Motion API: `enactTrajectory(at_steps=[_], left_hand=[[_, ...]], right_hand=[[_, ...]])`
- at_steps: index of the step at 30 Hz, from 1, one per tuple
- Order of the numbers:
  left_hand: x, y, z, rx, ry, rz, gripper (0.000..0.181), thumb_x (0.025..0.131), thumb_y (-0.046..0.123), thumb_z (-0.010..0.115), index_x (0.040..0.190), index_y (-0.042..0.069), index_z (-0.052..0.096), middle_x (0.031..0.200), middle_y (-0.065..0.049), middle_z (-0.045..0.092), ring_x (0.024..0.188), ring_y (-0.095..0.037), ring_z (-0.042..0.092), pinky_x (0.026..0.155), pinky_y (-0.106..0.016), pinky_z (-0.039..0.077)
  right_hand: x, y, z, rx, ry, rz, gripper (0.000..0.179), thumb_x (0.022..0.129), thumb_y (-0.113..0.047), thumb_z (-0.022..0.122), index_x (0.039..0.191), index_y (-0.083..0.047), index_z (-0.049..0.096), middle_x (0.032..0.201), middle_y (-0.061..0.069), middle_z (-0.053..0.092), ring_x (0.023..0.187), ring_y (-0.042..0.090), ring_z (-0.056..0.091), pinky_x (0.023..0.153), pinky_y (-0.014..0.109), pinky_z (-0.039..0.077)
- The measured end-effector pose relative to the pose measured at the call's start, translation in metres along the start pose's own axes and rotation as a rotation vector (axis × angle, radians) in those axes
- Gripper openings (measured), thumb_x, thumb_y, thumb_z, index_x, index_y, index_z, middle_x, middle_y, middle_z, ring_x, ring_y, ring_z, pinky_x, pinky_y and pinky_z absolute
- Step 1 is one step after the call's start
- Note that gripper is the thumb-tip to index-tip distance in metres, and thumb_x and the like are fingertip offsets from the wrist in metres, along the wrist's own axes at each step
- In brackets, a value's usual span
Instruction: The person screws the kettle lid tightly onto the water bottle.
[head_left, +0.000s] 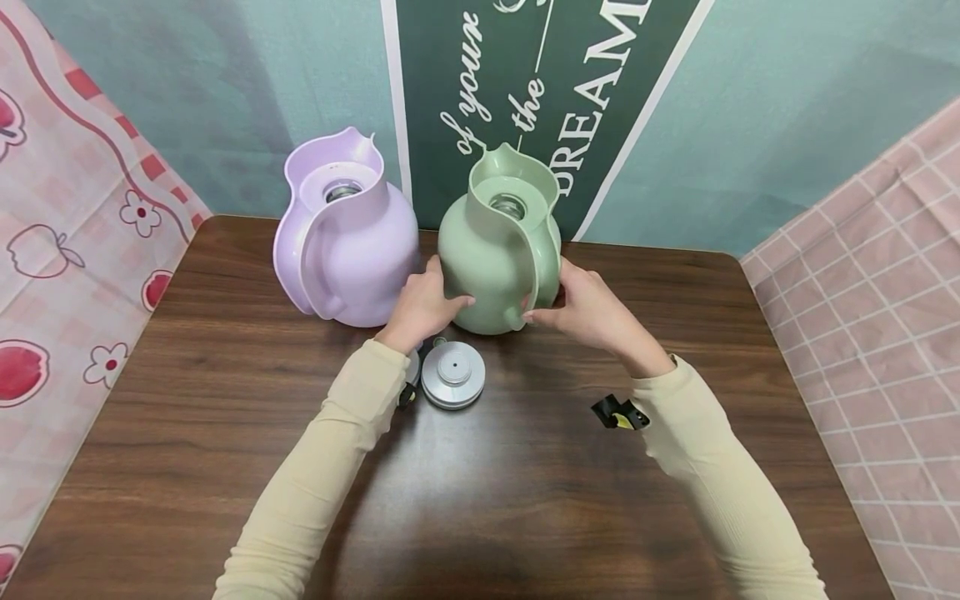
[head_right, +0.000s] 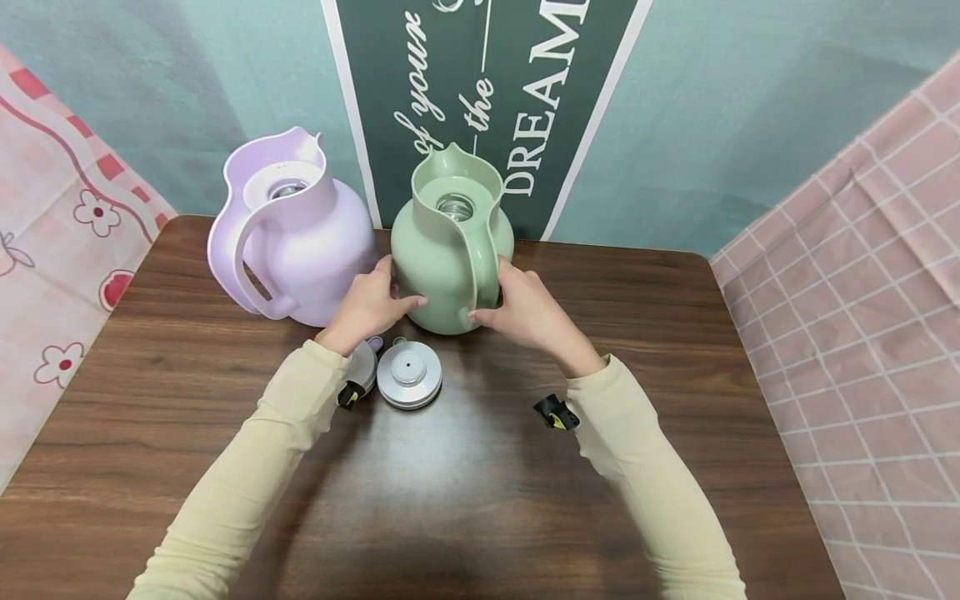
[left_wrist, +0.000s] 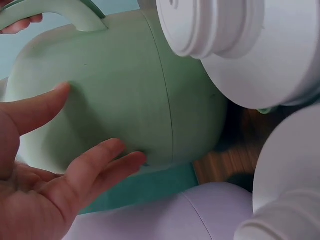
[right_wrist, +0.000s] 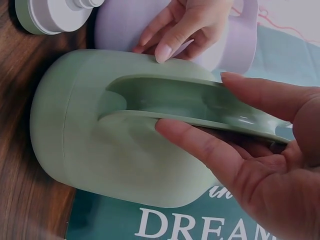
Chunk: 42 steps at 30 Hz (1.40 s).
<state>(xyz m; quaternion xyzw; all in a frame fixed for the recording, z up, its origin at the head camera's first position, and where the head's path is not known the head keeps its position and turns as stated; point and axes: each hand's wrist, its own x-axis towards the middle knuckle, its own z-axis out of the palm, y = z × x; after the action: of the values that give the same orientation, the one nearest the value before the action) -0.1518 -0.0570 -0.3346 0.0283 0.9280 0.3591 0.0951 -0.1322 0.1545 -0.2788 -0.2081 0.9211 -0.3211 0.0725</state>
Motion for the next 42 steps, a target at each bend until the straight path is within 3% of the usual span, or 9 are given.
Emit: enactTrajectory(at_steps=[7,30,42], left_hand=[[-0.002,0.004,0.003,0.003,-0.007,0.020,0.081,0.082,0.033,0.067,0.138,-0.008,0.025,0.121,-0.030,0.050,0.111,-0.038,0.050,0.092,-0.042,0.039],[-0.005,0.022,0.017,0.014,-0.097,0.029,0.086,0.083,0.037,0.065,0.139,-0.009,0.019,0.117,-0.029,0.053,0.107,-0.036,0.054,0.086,-0.042,0.043],[-0.009,0.033,0.027,-0.002,-0.124,0.060,0.087,0.084,0.037,0.064,0.141,-0.008,0.016,0.117,-0.027,0.054,0.108,-0.035,0.054,0.088,-0.040,0.043]], right_hand=[[-0.007,0.001,-0.001,-0.019,0.012,0.001,0.040,0.071,-0.008,0.076,0.104,-0.002,0.054,0.089,0.010,0.064,0.075,0.021,0.060,0.066,0.036,0.047],[-0.031,0.012,-0.011,-0.006,0.016,0.052,0.033,0.072,-0.011,0.078,0.099,-0.005,0.060,0.089,0.006,0.065,0.076,0.018,0.060,0.068,0.034,0.046],[-0.048,0.018,-0.016,-0.003,0.014,0.086,0.030,0.073,-0.010,0.076,0.099,-0.008,0.061,0.087,0.000,0.065,0.075,0.014,0.060,0.065,0.026,0.046]])
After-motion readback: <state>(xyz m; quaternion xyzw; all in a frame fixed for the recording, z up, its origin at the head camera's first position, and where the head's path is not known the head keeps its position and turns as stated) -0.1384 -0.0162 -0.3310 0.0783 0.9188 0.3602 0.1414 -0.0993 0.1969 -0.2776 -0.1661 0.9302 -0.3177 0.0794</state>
